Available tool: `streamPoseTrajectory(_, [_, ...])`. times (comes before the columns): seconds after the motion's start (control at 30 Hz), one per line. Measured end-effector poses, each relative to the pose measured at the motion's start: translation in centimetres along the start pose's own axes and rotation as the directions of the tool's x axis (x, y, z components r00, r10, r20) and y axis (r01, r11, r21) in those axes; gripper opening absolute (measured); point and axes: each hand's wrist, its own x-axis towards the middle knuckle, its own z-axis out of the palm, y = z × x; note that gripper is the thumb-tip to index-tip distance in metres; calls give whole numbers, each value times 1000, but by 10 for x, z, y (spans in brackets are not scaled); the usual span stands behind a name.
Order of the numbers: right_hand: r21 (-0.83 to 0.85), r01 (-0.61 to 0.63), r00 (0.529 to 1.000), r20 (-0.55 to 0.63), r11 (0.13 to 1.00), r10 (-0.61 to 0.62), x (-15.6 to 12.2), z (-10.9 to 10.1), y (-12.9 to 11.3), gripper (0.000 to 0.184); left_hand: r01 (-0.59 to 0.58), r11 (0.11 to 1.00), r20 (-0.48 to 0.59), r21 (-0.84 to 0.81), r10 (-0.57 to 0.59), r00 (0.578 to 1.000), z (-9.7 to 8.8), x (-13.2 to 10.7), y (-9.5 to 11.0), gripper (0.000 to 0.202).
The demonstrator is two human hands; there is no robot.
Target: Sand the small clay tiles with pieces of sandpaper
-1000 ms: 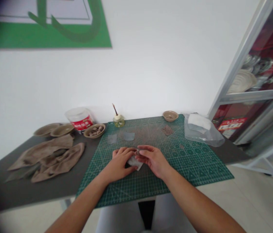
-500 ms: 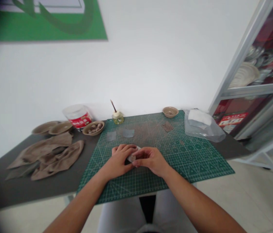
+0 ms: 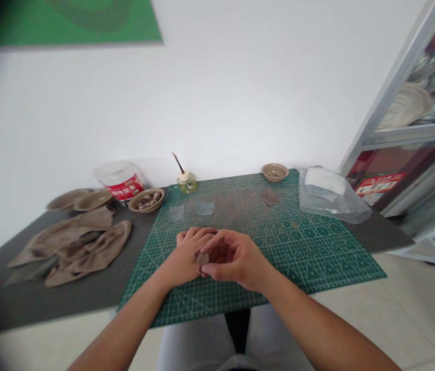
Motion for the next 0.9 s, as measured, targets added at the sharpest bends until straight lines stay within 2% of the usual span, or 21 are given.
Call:
streamPoseTrajectory(0.17, [81,21,998,61,996,-26,3,19,-22,33,-18,1000,0,-2,18,1000,0,0,-1,42])
streamPoseTrajectory(0.37, [173,-11,994,112,985,-9,2,26,-19,31,-2,1000,-23,9,2,1000,2,1,-3,39])
streamPoseTrajectory(0.47, [102,-57,998,23,993,55,1,15,-9,27,-18,1000,-7,-1,18,1000,0,1,-2,38])
streamPoseTrajectory(0.53, [-86,-98,992,-85,991,91,1,0,-1,25,-15,1000,-14,-6,15,1000,-1,0,-1,39])
streamPoseTrajectory(0.57, [-259,-108,988,-139,960,73,1,-8,4,21,-11,1000,-23,-8,10,1000,-1,-1,-1,40])
streamPoseTrajectory(0.6, [-461,-104,983,-180,881,23,1,-17,8,18,-6,1000,-32,-10,6,999,-1,-1,-1,42])
streamPoseTrajectory(0.63, [-653,-95,979,-196,751,-47,1,-25,12,16,-2,1000,-40,-13,2,999,-1,-1,-1,44])
streamPoseTrajectory(0.67, [-803,-83,983,-162,590,-82,1,-31,15,14,-1,1000,-46,-16,0,999,-1,-2,-1,46])
streamPoseTrajectory(0.73, [-940,-30,991,-71,339,-110,1,-39,19,12,-5,1000,-46,-21,4,999,0,-2,-2,49])
streamPoseTrajectory(0.77, [-967,3,995,-22,254,-99,0,-41,20,10,-9,1000,-43,-23,8,999,0,-2,-2,50])
streamPoseTrajectory(0.83, [-983,55,997,44,176,-64,0,-40,20,5,-15,1000,-41,-24,14,999,0,-3,-3,52])
streamPoseTrajectory(0.9, [-985,70,997,65,160,-35,-1,-39,19,3,-17,1000,-39,-21,16,999,0,-4,-3,52])
